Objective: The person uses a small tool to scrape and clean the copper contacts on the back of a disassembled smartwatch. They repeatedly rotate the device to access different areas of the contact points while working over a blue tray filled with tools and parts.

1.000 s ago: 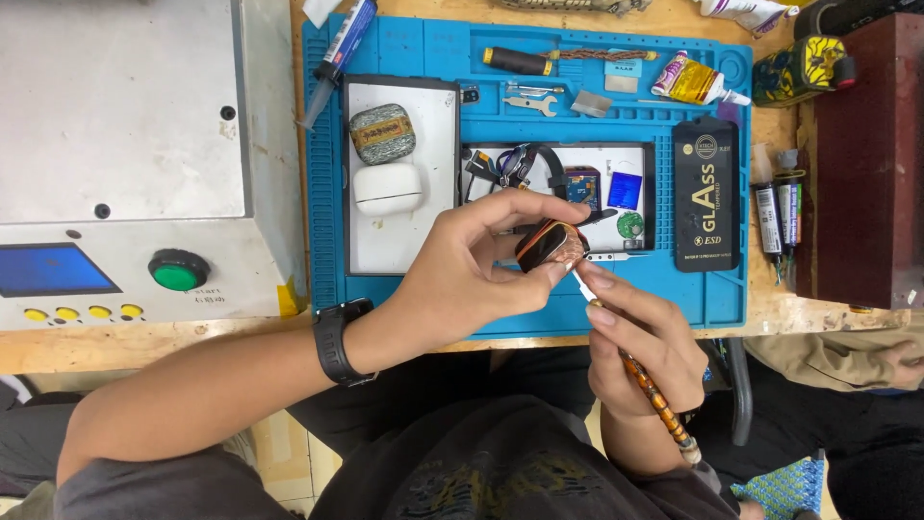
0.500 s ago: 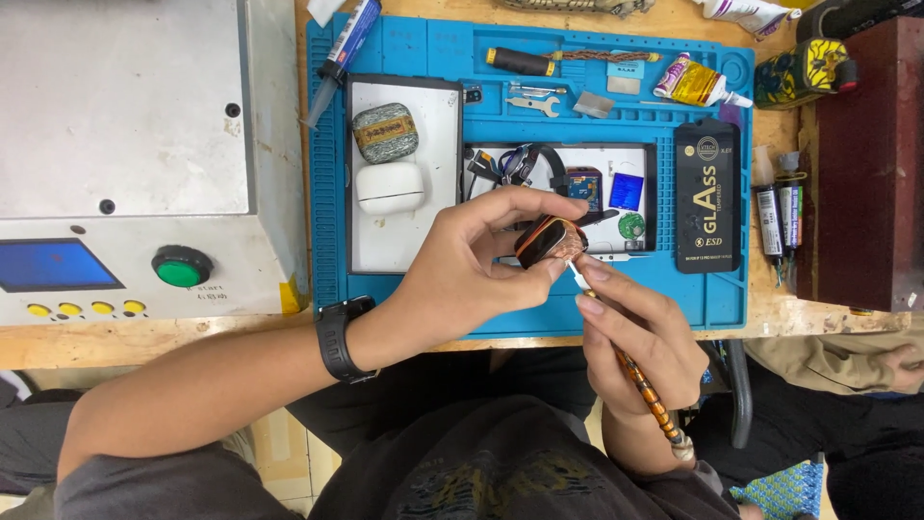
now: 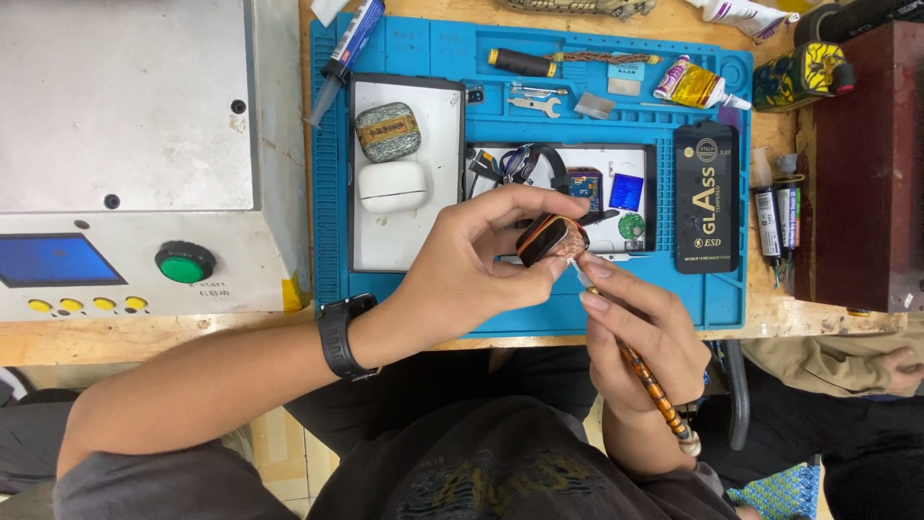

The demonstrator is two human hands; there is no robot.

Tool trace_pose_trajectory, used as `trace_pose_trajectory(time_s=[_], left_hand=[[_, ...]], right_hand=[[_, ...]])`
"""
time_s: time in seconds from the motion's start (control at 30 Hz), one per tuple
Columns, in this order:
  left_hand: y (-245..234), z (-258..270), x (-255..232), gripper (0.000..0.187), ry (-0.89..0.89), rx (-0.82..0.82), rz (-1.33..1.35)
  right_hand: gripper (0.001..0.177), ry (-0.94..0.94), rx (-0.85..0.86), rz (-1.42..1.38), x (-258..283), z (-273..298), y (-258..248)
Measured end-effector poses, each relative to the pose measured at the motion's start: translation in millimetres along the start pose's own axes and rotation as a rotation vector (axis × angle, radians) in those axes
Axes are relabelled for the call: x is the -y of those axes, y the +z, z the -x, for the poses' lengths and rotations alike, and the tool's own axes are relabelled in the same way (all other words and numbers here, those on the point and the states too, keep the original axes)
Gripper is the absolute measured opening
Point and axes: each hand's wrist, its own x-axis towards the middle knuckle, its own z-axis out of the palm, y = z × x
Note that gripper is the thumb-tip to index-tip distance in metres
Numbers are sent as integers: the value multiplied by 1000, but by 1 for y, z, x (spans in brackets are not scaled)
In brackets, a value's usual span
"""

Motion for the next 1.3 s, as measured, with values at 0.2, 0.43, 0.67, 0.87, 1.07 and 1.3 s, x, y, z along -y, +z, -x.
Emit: trace_pose_trajectory(time_s=[0.2,0.43,0.67,0.87,1.07,1.3], left_hand=[[-1,-1,1,30,-3,-1,13],[-5,-4,2,29,41,-38,-9],[-12,-8,-1,25,261,-117,-96],[-15,-17,4,29,297,-206,-84],[0,-23,4,37,184,-252,-133],[25,9,3,27,236,-408,-77]], right_hand=[[11,-10,29,5,0,0,-1],[40,-243,-209,-165,-42,-23,-21],[56,-50,-155,-145,-65,-113,-32],[37,-68,-249,-172,-78,-104,6],[29,-255,-60,-93,-76,-101,9],[34,-317,-73,-47,-108,-111,-15]])
